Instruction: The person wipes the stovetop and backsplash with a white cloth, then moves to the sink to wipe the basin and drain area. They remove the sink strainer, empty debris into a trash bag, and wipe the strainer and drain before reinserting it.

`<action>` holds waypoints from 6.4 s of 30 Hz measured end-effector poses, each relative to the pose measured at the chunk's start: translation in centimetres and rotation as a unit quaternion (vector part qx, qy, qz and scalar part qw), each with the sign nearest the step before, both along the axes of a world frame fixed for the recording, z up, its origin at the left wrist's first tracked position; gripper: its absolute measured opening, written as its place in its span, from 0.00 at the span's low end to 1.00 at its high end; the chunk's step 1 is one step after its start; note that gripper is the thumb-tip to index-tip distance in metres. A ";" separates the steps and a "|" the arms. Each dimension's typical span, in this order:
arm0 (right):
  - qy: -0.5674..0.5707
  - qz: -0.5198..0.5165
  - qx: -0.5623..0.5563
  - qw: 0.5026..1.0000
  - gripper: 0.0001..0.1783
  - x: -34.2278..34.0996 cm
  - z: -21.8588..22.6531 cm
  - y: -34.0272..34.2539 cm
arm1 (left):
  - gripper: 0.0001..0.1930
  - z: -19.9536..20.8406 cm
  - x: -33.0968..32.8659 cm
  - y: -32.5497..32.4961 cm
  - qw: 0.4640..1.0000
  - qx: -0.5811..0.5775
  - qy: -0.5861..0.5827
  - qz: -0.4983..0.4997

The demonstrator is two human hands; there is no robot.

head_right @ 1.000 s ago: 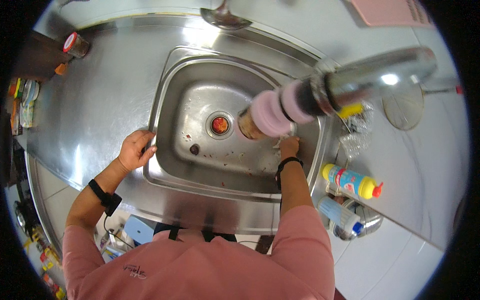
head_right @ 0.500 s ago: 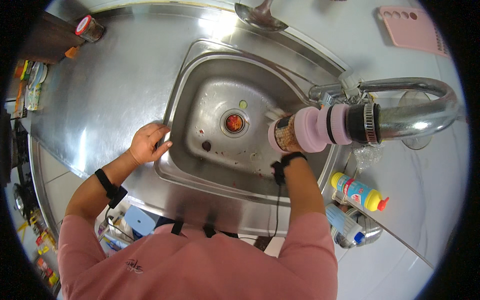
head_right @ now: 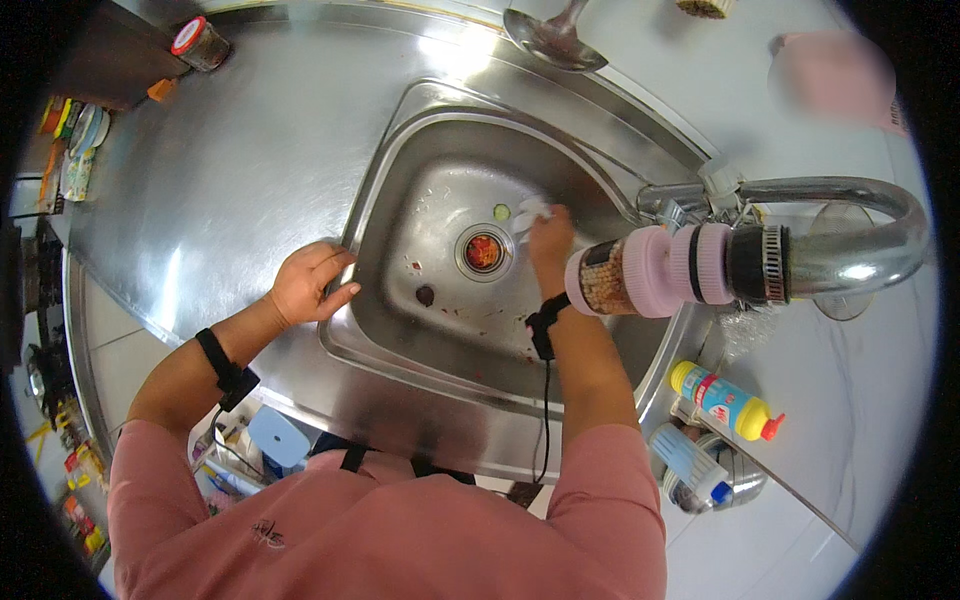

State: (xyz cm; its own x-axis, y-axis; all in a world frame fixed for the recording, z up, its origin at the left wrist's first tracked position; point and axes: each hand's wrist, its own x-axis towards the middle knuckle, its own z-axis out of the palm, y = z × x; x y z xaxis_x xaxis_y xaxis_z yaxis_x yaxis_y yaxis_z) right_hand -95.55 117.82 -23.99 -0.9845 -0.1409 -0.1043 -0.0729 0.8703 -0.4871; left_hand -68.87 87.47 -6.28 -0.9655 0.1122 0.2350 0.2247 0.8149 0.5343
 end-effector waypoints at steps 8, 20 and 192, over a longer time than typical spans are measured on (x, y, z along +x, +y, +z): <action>0.042 0.188 0.058 0.979 0.13 1.1 -2.6 -6.4 | 0.17 -0.5 -0.2 -0.4 1.000 -0.002 0.016 0.009; 0.043 -0.063 -0.125 0.989 0.10 -0.4 -3.6 -13.0 | 0.14 -0.7 -0.1 -0.3 1.000 -0.008 0.028 0.010; -0.210 0.647 0.326 0.657 0.11 3.7 1.6 9.3 | 0.10 -1.9 0.2 -0.4 0.998 -0.050 0.038 0.021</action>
